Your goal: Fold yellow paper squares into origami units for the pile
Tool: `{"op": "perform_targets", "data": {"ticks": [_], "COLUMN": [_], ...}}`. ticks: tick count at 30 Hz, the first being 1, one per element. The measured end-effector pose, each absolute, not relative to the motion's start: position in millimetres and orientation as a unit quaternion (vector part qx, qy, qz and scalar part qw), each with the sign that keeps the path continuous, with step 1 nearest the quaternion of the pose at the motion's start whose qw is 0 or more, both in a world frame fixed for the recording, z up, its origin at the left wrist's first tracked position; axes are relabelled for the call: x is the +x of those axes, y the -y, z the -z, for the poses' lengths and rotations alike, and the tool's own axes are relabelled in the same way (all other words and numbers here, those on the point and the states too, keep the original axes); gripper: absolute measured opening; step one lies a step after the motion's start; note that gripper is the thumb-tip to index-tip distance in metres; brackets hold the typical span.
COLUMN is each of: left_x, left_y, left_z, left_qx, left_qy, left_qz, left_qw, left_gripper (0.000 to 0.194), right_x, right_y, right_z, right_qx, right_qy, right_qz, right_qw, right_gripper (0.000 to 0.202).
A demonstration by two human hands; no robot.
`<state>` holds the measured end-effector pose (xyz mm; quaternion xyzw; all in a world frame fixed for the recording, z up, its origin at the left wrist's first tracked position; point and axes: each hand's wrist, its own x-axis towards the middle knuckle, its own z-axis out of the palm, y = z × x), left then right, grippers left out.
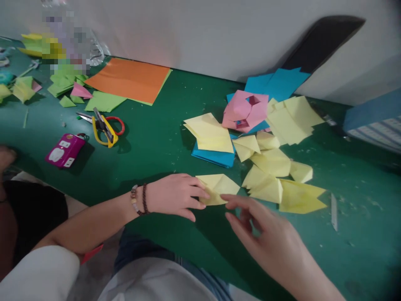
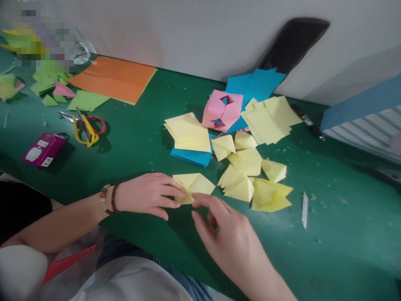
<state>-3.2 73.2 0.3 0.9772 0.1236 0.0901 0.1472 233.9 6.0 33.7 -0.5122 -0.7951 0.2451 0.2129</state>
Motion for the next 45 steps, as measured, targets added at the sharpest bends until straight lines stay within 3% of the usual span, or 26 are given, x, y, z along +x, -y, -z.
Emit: {"op": "perform_targets", "data": {"ticks": [5, 15, 21, 25, 32, 37, 41, 45], "left_x": [-4, -3, -4, -4, -5, -5, -2, 0], "left_y": [-73, -73, -75, -76, -77, -77, -79, -81], "left_z": [1, 0, 0, 1, 4, 6, 2, -7], "left_qx": [0.976, 0.976, 0.975, 0.974, 0.978, 0.977, 0.953, 0.832], "left_qy": [-0.124, -0.124, -0.122, -0.12, -0.109, -0.117, -0.097, -0.203], "left_qz": [-0.102, -0.101, -0.094, -0.082, -0.115, -0.121, -0.203, -0.422], "left_qw": [0.145, 0.148, 0.162, 0.174, 0.136, 0.134, 0.204, 0.299], "left_gripper": [0.035, 0.031, 0.031, 0.03, 0.025, 0.02, 0.018, 0.019], "right_x": [216, 211, 235, 247, 235, 233, 239, 242], "right_y": [33, 41, 42, 26, -51, -67, -62, -61], "right_z": [-23, -11, -14, -24, -20, -8, -8, -14], "right_qx": [-0.526, -0.649, -0.708, -0.672, -0.546, -0.551, -0.565, -0.613], "right_qy": [0.736, 0.6, 0.572, 0.672, 0.816, 0.821, 0.791, 0.706], "right_qz": [-0.373, -0.416, -0.339, -0.215, -0.13, -0.122, -0.182, -0.304], "right_qw": [0.205, 0.213, 0.24, 0.228, 0.139, 0.089, 0.147, 0.184], "right_gripper": [0.026, 0.015, 0.018, 0.023, 0.034, 0.025, 0.024, 0.023]}}
